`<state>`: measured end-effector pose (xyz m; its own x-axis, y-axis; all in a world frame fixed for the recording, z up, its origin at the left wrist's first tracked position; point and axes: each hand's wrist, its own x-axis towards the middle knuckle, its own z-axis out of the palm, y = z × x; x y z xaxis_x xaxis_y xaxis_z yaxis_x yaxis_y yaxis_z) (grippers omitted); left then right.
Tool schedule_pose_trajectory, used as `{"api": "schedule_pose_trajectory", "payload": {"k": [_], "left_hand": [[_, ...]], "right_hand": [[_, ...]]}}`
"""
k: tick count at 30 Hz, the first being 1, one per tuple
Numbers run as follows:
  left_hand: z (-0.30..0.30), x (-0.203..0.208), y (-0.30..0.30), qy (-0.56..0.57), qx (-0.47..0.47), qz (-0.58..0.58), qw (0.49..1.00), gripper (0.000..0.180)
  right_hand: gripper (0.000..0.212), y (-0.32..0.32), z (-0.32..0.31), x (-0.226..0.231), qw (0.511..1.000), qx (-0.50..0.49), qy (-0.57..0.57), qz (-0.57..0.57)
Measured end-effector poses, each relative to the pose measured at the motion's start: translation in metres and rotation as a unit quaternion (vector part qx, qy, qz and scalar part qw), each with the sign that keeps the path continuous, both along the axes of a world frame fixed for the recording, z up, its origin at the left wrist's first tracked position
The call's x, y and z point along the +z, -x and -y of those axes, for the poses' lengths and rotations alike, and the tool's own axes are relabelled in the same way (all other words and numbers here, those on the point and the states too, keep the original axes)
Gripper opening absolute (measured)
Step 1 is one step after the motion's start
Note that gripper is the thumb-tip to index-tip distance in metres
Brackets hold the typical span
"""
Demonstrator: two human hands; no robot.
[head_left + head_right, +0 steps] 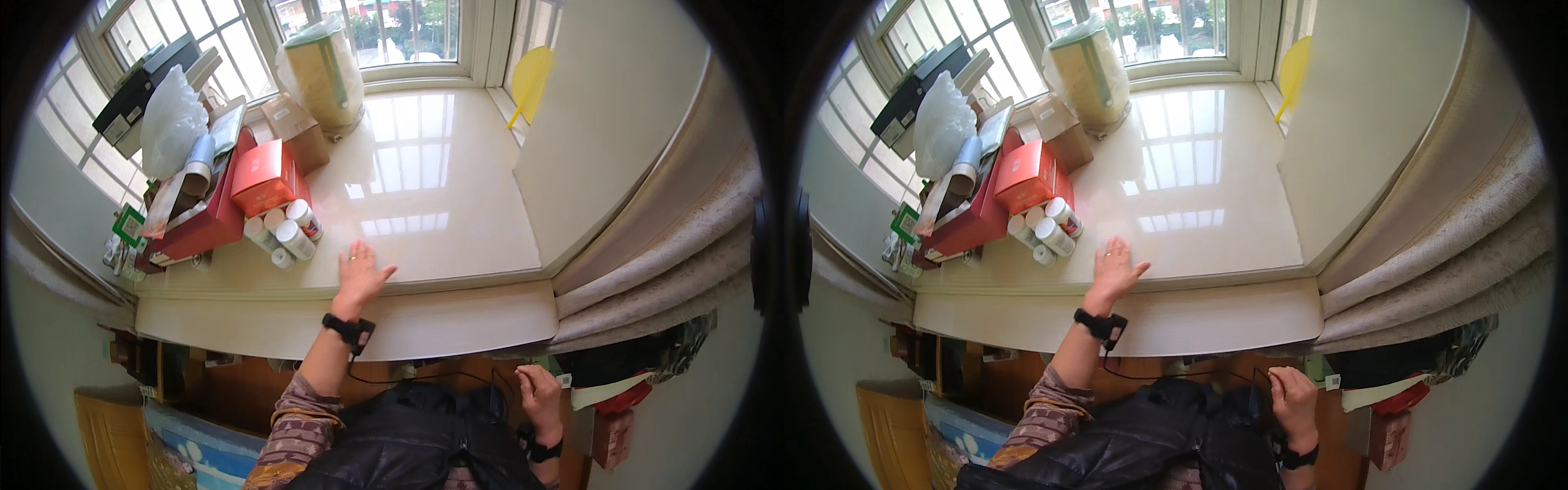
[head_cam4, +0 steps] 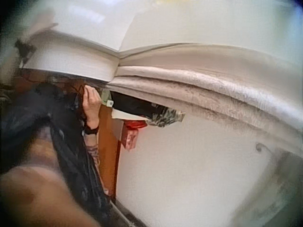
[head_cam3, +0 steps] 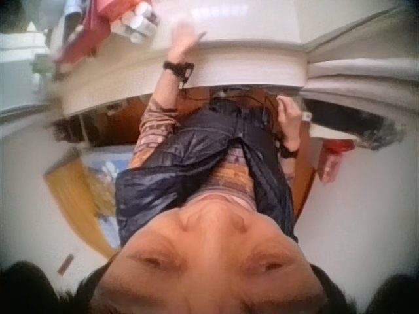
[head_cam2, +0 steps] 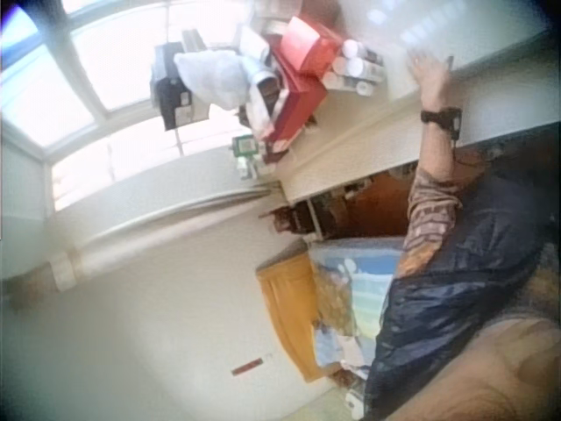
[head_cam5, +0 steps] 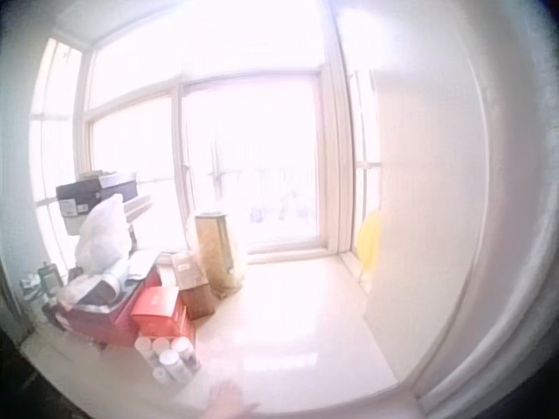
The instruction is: The person folds a striped blanket on a bed, then picks up a remote control and a small round cushion, placing them on the bed. The person also picks up a black eye mask and places it on the bed before moving to the window area.
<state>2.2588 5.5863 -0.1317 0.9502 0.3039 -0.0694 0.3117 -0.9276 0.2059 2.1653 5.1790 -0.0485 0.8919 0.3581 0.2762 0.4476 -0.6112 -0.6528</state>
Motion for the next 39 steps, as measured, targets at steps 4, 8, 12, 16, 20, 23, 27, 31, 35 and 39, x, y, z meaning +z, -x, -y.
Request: {"api": "schedule_pose_trajectory", "payload": {"k": [4, 8, 12, 16, 20, 23, 27, 31, 35, 39], "left_hand": [[0.063, -0.005, -0.058, -0.009, -0.072, 0.004, 0.997, 0.091], [0.132, -0.008, -0.084, -0.022, -0.146, 0.033, 0.988, 0.094], [0.179, -0.006, -0.102, 0.017, -0.221, 0.057, 0.974, 0.093], [0.212, -0.003, -0.127, 0.067, -0.269, 0.058, 0.959, 0.089], [0.237, -0.002, -0.135, 0.062, -0.347, 0.083, 0.932, 0.079], [0.232, -0.002, -0.119, 0.049, -0.399, 0.069, 0.913, 0.069], [0.176, 0.003, -0.077, 0.019, -0.378, 0.046, 0.924, 0.059], [0.098, 0.012, -0.019, -0.032, -0.292, 0.029, 0.955, 0.054], [0.055, 0.028, 0.024, -0.070, -0.174, -0.030, 0.982, 0.053], [0.074, 0.050, 0.032, -0.034, -0.160, 0.071, 0.984, 0.047]], "right_hand": [[0.008, 0.001, -0.004, 0.002, 1.000, -0.002, -0.013, -0.005], [0.008, 0.004, -0.006, 0.006, 1.000, -0.008, -0.015, -0.002], [0.008, 0.007, -0.006, 0.007, 1.000, -0.009, -0.005, -0.007], [0.009, 0.011, -0.006, 0.006, 1.000, -0.001, 0.012, 0.011], [0.009, 0.018, -0.002, 0.006, 1.000, -0.008, 0.013, 0.012], [0.009, 0.023, 0.006, 0.005, 1.000, -0.024, 0.017, 0.011], [0.008, 0.025, 0.019, 0.003, 0.998, -0.056, 0.015, 0.007], [0.007, 0.022, 0.037, 0.003, 0.996, -0.093, 0.011, -0.003], [0.006, 0.028, 0.064, 0.006, 0.982, -0.186, 0.004, -0.016], [0.009, 0.060, 0.103, 0.013, 0.940, -0.337, -0.018, -0.046]]}}
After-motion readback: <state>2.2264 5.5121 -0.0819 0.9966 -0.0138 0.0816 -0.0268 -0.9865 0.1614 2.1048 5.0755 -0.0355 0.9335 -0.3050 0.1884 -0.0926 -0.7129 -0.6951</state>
